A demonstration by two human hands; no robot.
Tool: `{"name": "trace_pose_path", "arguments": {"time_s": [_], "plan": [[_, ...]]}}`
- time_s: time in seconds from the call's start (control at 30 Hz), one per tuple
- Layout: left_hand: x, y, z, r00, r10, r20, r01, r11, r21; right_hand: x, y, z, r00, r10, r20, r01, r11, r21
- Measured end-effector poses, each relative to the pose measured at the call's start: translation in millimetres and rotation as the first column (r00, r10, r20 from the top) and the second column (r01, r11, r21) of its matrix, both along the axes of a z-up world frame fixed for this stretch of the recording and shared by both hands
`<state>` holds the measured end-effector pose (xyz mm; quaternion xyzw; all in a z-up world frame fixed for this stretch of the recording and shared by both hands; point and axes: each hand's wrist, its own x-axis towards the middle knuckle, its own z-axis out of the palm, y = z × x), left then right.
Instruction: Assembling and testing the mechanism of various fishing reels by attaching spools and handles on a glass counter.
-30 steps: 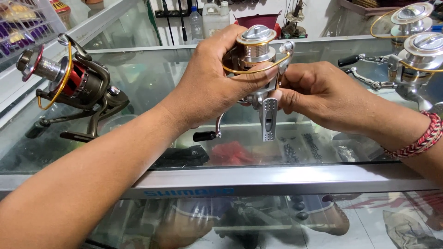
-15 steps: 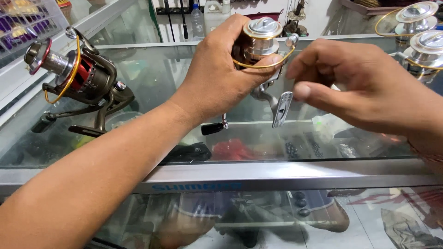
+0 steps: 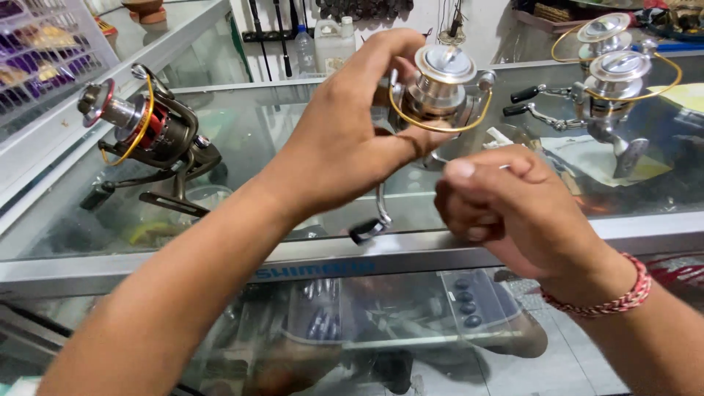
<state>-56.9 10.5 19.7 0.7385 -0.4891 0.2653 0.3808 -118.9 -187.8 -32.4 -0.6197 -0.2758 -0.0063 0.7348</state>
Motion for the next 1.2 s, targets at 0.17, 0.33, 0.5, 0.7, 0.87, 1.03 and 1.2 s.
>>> {"name": "trace_pose_path", "arguments": {"time_s": [0.17, 0.33, 0.5, 0.7, 0.87, 1.03, 1.2], "plan": [[-43.1, 23.7, -29.4, 0.965, 0.255, 0.057, -0.261, 0.952, 0.163, -7.4, -2.0, -6.7, 0.994, -0.064, 0.093, 0.047, 0.983, 0.175], [-62.7, 33.0, -70.2, 0.944, 0.314, 0.100, -0.322, 0.944, 0.077, -11.9, 9.5, -7.5, 0.966, -0.115, 0.231, 0.080, 0.985, 0.155], [-62.4, 34.8, -73.9, 0.963, 0.271, 0.001, -0.266, 0.944, 0.194, -13.9, 11.6, -13.0, 0.946, -0.142, 0.291, 0.125, 0.989, 0.074], [-65.4, 38.2, -69.2, 0.984, 0.174, -0.035, -0.162, 0.961, 0.223, -14.1, 11.6, -13.2, 0.936, -0.151, 0.317, 0.158, 0.987, 0.004], [-67.2, 33.9, -77.3, 0.984, 0.176, 0.002, -0.175, 0.977, 0.125, -12.5, 11.0, -15.6, 0.944, -0.160, 0.287, 0.171, 0.985, -0.012], [-63.9, 28.4, -93.4, 0.899, 0.367, 0.239, -0.369, 0.929, -0.039, -11.8, 11.9, -9.8, 0.969, -0.148, 0.197, 0.172, 0.979, -0.111], [-63.0, 27.2, -94.7, 0.874, 0.373, 0.312, -0.362, 0.927, -0.097, -9.2, 11.2, -7.2, 0.985, -0.125, 0.123, 0.142, 0.980, -0.141]]}}
